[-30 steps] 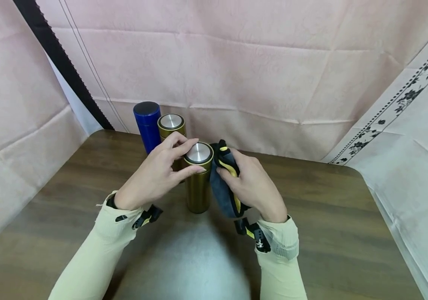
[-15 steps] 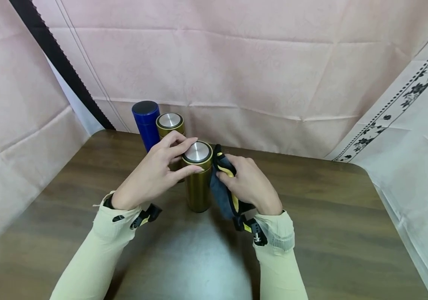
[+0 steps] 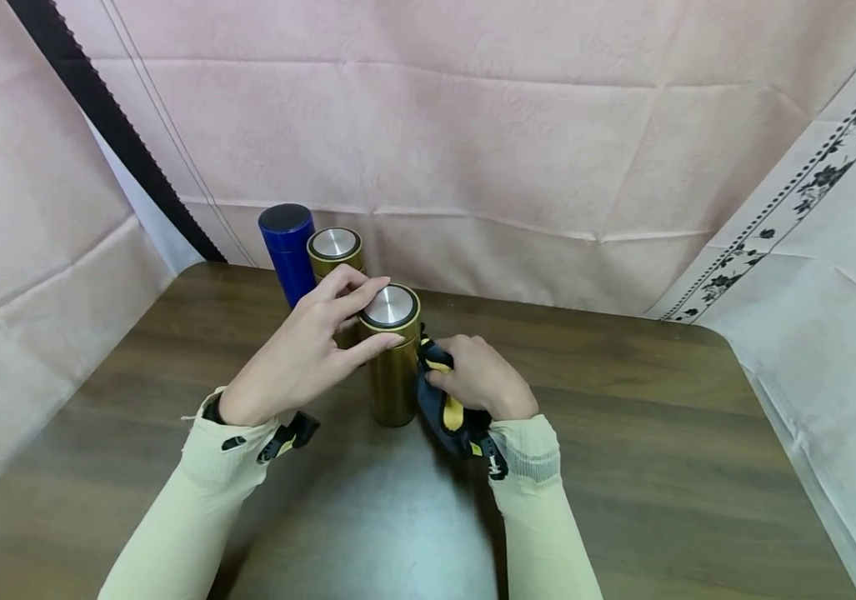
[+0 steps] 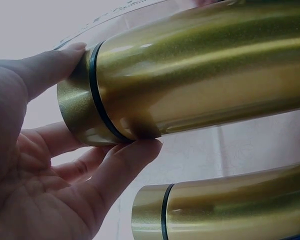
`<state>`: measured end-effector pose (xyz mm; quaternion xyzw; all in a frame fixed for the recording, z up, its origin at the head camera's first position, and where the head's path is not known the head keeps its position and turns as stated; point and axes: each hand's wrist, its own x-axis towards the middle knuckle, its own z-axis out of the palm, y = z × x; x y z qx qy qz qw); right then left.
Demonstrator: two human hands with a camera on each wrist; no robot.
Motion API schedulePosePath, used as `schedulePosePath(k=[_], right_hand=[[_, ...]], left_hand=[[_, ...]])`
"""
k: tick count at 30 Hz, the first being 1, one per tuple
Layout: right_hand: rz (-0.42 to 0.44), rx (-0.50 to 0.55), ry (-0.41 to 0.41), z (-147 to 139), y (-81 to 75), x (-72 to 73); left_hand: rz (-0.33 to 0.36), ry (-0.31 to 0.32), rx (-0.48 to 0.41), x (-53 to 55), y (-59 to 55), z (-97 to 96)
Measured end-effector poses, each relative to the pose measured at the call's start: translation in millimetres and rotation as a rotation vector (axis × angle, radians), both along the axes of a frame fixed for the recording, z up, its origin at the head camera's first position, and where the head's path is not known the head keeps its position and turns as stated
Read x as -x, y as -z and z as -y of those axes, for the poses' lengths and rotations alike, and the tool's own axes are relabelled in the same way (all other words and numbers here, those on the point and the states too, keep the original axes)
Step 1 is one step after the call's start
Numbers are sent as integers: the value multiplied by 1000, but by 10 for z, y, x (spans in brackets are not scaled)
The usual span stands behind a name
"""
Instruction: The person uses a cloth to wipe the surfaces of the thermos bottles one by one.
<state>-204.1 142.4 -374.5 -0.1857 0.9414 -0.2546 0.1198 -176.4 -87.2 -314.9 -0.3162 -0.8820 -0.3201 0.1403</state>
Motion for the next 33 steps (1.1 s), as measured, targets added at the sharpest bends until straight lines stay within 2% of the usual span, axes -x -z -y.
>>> schedulePosePath(k=[5, 13, 20, 25, 29, 33], right_hand=[[93, -78, 30, 13, 91, 26], [106, -121, 22, 68, 185, 73], [183, -147, 15, 111, 211, 60], [88, -86, -1, 73, 122, 38], [-10, 41, -8, -7, 13, -1], [-145, 182, -25, -72, -76, -28]], left_hand=[[9, 1, -3, 1, -18, -13], [1, 9, -4, 5, -30, -17], [21, -5, -2, -17, -13, 12], [32, -9, -1, -14, -19, 22], [31, -10, -4, -22, -24, 13], [21, -24, 12, -35, -24, -10]])
